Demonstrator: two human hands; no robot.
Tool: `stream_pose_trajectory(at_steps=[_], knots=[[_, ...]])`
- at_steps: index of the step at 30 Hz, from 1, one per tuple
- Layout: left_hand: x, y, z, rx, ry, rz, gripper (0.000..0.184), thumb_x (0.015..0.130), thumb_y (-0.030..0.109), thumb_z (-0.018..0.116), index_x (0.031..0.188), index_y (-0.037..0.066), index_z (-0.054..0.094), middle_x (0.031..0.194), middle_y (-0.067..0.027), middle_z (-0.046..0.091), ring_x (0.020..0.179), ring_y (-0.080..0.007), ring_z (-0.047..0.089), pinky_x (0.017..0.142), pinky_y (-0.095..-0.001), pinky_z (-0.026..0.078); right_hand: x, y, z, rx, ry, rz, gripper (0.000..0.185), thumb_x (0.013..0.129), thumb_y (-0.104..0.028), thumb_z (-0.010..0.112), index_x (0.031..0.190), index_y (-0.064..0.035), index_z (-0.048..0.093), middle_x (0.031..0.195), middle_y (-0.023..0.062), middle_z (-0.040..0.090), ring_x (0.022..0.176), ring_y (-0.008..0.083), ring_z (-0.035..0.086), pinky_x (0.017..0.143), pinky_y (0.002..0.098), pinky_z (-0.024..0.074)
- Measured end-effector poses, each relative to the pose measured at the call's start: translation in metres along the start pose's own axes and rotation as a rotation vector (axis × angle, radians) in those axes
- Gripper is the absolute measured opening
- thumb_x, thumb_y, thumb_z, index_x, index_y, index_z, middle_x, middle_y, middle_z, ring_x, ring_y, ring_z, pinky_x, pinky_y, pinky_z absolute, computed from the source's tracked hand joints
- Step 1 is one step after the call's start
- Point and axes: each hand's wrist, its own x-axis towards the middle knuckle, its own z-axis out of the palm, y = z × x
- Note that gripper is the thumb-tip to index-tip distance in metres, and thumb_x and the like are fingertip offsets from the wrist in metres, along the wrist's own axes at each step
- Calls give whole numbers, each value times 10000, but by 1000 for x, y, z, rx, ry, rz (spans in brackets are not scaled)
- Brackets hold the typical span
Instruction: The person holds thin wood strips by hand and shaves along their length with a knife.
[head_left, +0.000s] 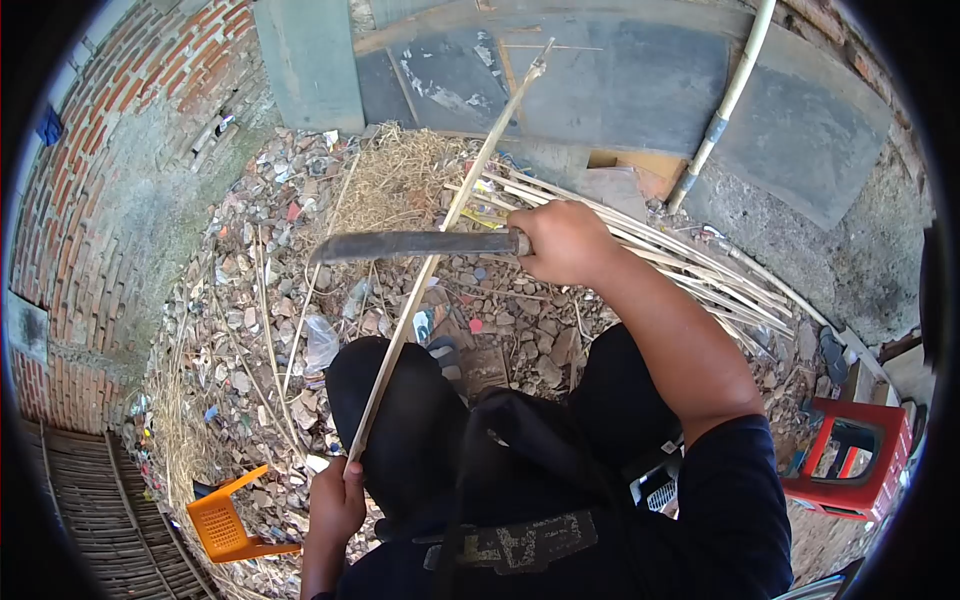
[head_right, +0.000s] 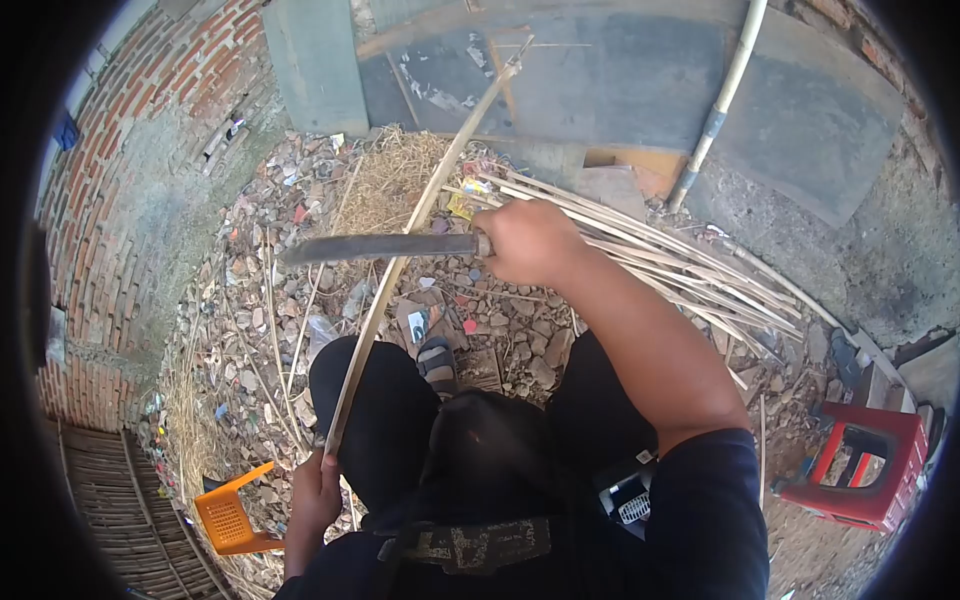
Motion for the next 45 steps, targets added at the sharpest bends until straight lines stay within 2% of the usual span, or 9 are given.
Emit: stream_pose_trajectory(at_steps=[7,11,16,23,28,32,35,39,45], knots=[[8,2,3,101,17,10,523,1084,400,465,785,-13,579,658,-236,608,646,-457,631,566,-494,452,12,2,-1,10,-81,6,266,733,-203,731,977,-105,694,843,133,726,877,352,725,774,486,579],[5,-9,-5,-116,-63,-21,555,1094,427,448,821,-27,611,659,-183,622,629,-347,648,584,-440,457,11,-1,5,-19,-12,-39,230,745,-205,728,948,-101,699,847,126,730,881,356,726,787,487,572],[13,-12,-20,-225,-120,-28,565,1094,470,447,852,-16,601,647,-120,553,606,-202,537,588,-373,435,-6,-1,-16,246,35,-33,502,753,-139,758,1191,-89,517,763,162,673,781,407,675,696,508,501],[100,18,-65,-46,15,300,605,1074,514,469,801,-16,573,588,-145,512,540,-251,514,532,-422,390,-2,27,-22,232,394,-71,416,792,-210,758,1135,-34,600,915,230,698,865,424,689,783,473,544],[187,45,-58,-8,27,348,570,1046,505,546,860,-29,615,632,-146,559,594,-254,539,585,-427,429,-6,51,-28,-94,561,154,364,794,-301,765,1028,-64,618,703,162,701,744,394,710,759,492,571],[234,70,-22,-77,82,364,585,1025,523,585,915,-48,646,666,-150,601,630,-243,561,626,-415,461,-8,49,-24,-75,498,268,378,795,-304,773,1027,-58,603,736,165,713,750,377,719,720,479,580],[238,68,9,-183,99,377,577,1030,512,584,935,-53,657,668,-159,600,637,-239,560,642,-426,472,-3,53,-14,-135,492,90,367,795,-299,774,1020,-67,599,775,165,720,762,374,720,723,484,579],[240,63,5,-38,66,257,522,1027,457,597,904,-47,647,695,-248,616,662,-409,618,650,-477,476,4,43,-13,-209,414,22,270,755,-222,762,932,-78,619,742,157,699,717,376,702,688,494,565],[232,71,5,55,131,363,486,1024,431,600,850,-22,621,697,-252,616,686,-470,609,651,-510,470,26,27,-31,-179,230,108,258,801,-264,735,978,-89,664,863,148,745,832,343,740,768,482,587]])
